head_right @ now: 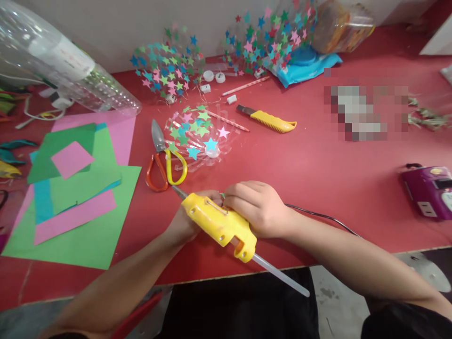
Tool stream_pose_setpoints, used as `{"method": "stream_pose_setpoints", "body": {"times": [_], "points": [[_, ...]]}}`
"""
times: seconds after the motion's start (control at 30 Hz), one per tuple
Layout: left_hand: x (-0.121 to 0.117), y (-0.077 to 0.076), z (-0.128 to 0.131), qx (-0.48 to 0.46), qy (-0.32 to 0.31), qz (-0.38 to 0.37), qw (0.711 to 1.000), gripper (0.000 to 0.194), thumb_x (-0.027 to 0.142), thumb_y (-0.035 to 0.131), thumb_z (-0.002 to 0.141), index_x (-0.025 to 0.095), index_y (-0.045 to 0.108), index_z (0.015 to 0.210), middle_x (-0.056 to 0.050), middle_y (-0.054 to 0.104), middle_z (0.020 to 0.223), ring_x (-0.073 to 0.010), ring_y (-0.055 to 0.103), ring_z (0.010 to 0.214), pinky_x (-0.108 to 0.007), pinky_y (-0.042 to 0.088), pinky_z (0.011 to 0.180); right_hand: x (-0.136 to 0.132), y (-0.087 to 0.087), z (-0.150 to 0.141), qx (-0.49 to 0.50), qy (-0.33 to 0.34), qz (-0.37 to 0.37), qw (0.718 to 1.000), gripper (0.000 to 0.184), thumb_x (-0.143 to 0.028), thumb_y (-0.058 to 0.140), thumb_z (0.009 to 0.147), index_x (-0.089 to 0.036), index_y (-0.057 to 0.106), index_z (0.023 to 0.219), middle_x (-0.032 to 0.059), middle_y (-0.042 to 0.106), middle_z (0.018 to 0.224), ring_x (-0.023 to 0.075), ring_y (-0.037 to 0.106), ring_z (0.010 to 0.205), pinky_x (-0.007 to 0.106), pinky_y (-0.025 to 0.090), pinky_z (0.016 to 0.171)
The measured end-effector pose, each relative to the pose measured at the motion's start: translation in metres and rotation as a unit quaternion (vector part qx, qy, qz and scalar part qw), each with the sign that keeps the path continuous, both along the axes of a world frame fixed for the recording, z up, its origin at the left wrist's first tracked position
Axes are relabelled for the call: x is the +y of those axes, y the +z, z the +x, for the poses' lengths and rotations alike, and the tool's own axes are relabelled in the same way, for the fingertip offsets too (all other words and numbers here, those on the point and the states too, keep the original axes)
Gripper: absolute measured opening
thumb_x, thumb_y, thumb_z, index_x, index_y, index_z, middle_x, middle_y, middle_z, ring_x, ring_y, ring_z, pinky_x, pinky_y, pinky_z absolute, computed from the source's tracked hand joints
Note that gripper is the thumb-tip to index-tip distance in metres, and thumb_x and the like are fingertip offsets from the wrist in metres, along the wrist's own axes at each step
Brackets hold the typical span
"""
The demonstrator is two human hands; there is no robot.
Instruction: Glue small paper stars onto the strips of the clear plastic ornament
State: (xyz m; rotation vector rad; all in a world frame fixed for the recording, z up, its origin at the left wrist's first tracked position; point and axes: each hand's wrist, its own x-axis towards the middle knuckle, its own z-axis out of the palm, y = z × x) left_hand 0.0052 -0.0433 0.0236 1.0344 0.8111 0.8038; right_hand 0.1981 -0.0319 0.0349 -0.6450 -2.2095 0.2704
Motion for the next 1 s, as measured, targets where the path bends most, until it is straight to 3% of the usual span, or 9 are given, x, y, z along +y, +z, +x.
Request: {"method": "stream_pose_setpoints", "body": {"times": [0.2, 0.3, 0.43, 0.6, 0.7, 0.87, 1.0], "points": [[0.0, 0.005, 0.0, 0.054, 0.029, 0.03, 0.998, 0.035, 0.05, 0.075, 0.075, 0.017, 0.066, 0.066, -0.001, 0.063, 0.054, -0.0123, 0.058, 0.044, -0.024, 0.051, 0.045, 0.001, 0.005, 0.0, 0.026, 0.005, -0.05, 0.998, 0.016, -0.025, 0.044, 0.098, -0.015, 0.057, 0.096, 0.01, 0.065, 0.085, 0.0161, 0.061, 0.073, 0.03, 0.053, 0.062], [-0.001, 0.008, -0.001, 0.082, 0.025, 0.055, 0.995, 0.034, 0.049, 0.069, 0.08, 0.017, 0.069, 0.07, -0.003, 0.067, 0.06, -0.0122, 0.06, 0.048, -0.023, 0.051, 0.049, 0.001, 0.006, 0.001, 0.038, -0.02, -0.075, 0.996, 0.017, -0.026, 0.045, 0.098, -0.015, 0.057, 0.096, 0.0111, 0.065, 0.087, 0.0164, 0.061, 0.074, 0.03, 0.054, 0.063], [-0.002, 0.008, -0.002, 0.105, 0.025, 0.117, 0.987, 0.028, 0.041, 0.066, 0.084, 0.017, 0.069, 0.07, -0.002, 0.065, 0.057, -0.0127, 0.061, 0.053, -0.022, 0.051, 0.053, -0.001, 0.006, 0.001, 0.045, -0.001, -0.108, 0.993, 0.017, -0.026, 0.046, 0.097, -0.014, 0.057, 0.095, 0.0109, 0.064, 0.087, 0.0153, 0.06, 0.072, 0.029, 0.053, 0.061], [-0.003, 0.009, 0.0, 0.076, 0.019, 0.083, 0.993, 0.029, 0.044, 0.071, 0.079, 0.016, 0.07, 0.077, -0.004, 0.07, 0.07, -0.0143, 0.065, 0.059, -0.023, 0.054, 0.057, -0.004, 0.008, -0.001, 0.056, 0.004, -0.145, 0.988, 0.013, -0.025, 0.048, 0.096, -0.015, 0.057, 0.095, 0.0093, 0.063, 0.087, 0.0147, 0.061, 0.073, 0.028, 0.055, 0.062], [-0.002, 0.011, 0.002, 0.069, 0.022, 0.069, 0.995, 0.031, 0.046, 0.072, 0.077, 0.016, 0.069, 0.075, -0.004, 0.069, 0.067, -0.0135, 0.064, 0.058, -0.022, 0.054, 0.055, -0.004, 0.008, -0.001, 0.06, 0.009, -0.159, 0.985, 0.013, -0.025, 0.049, 0.096, -0.016, 0.058, 0.094, 0.0088, 0.063, 0.088, 0.0148, 0.062, 0.074, 0.028, 0.054, 0.062], [-0.005, 0.013, 0.002, 0.057, 0.094, 0.09, 0.99, 0.016, 0.032, 0.067, 0.084, 0.017, 0.065, 0.079, -0.001, 0.064, 0.065, -0.0093, 0.059, 0.052, -0.019, 0.051, 0.049, 0.002, 0.016, 0.004, 0.096, -0.011, -0.149, 0.984, 0.012, -0.03, 0.06, 0.091, -0.018, 0.06, 0.091, 0.0069, 0.062, 0.088, 0.0158, 0.062, 0.078, 0.028, 0.053, 0.067], [-0.005, 0.01, -0.003, 0.067, 0.156, 0.154, 0.973, 0.009, 0.022, 0.059, 0.088, 0.017, 0.063, 0.081, 0.001, 0.062, 0.065, -0.0071, 0.057, 0.051, -0.017, 0.049, 0.048, 0.008, 0.031, 0.011, 0.081, -0.011, -0.162, 0.983, 0.017, -0.037, 0.057, 0.091, -0.02, 0.059, 0.088, 0.0054, 0.061, 0.081, 0.0166, 0.058, 0.072, 0.031, 0.051, 0.064]]}}
